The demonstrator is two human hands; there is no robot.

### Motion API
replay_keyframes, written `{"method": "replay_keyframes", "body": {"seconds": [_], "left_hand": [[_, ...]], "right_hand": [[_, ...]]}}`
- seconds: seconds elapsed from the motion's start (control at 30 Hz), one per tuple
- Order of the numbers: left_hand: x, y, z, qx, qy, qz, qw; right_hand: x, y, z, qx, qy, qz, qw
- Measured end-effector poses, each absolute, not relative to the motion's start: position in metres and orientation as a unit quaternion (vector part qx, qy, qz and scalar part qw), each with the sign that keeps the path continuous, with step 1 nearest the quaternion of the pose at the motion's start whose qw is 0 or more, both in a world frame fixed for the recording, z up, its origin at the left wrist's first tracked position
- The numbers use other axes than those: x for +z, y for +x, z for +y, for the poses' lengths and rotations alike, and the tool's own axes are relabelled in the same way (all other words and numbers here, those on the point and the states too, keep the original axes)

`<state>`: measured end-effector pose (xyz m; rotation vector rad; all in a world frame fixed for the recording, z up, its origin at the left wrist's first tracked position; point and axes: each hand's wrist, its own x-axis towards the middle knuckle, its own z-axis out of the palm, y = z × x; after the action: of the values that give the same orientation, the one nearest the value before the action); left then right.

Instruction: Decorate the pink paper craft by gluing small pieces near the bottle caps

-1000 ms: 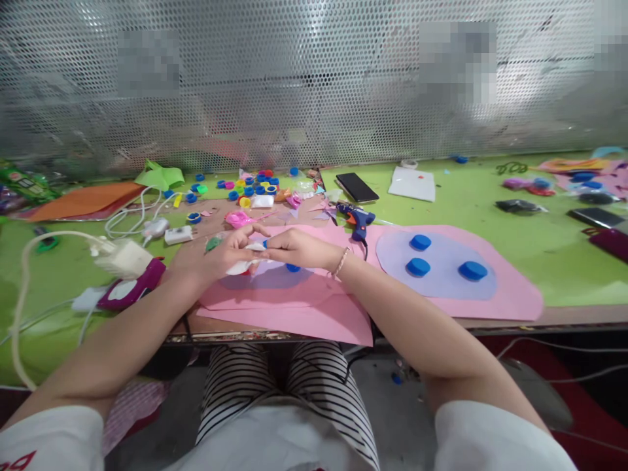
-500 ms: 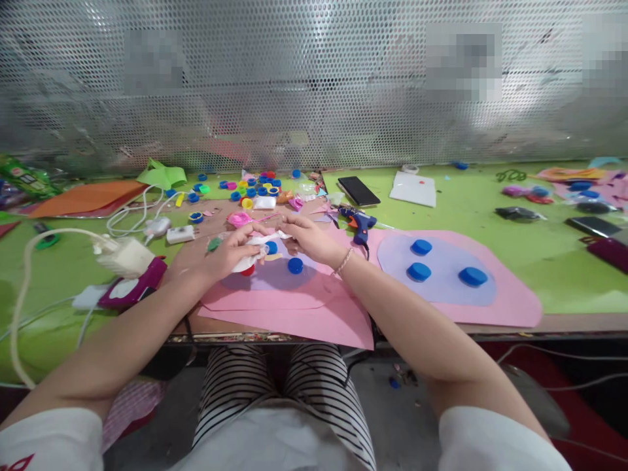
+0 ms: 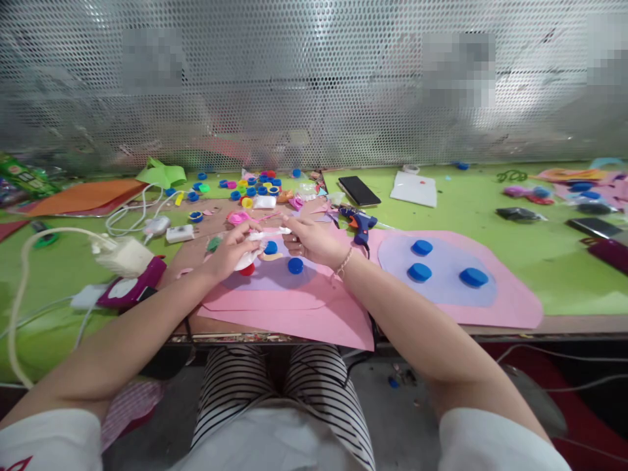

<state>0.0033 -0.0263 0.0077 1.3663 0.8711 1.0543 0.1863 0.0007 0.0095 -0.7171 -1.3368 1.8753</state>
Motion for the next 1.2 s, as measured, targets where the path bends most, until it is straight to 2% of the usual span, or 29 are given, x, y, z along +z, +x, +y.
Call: {"method": "replay_keyframes", "body": {"seconds": [0.2,0.7,0.93,1.2], "left_hand": [[0.0076,0.0034,-0.0266,0.448,0.585,0.367,0.568],[0.0043,0.0031,-0.0257,0.461,0.584,0.352,0.568],[0.0050,0.0035,-0.0265,0.456,0.592,0.367,0.554],[0.0052,0.0029,-0.0258,0.456,0.590,0.385,0.543]], "right_hand": [[0.0124,0.1869,-0.0018,0.734,-0.265,-0.511,0.361],[0.0159,0.1891,-0.0026,0.823,-0.220,-0.435,0.293],[0.0090,0.1940,0.0010,0.793,-0.206,-0.484,0.308],[0.0109,0.1917,-0.0006,0.816,-0.198,-0.484,0.246]]}}
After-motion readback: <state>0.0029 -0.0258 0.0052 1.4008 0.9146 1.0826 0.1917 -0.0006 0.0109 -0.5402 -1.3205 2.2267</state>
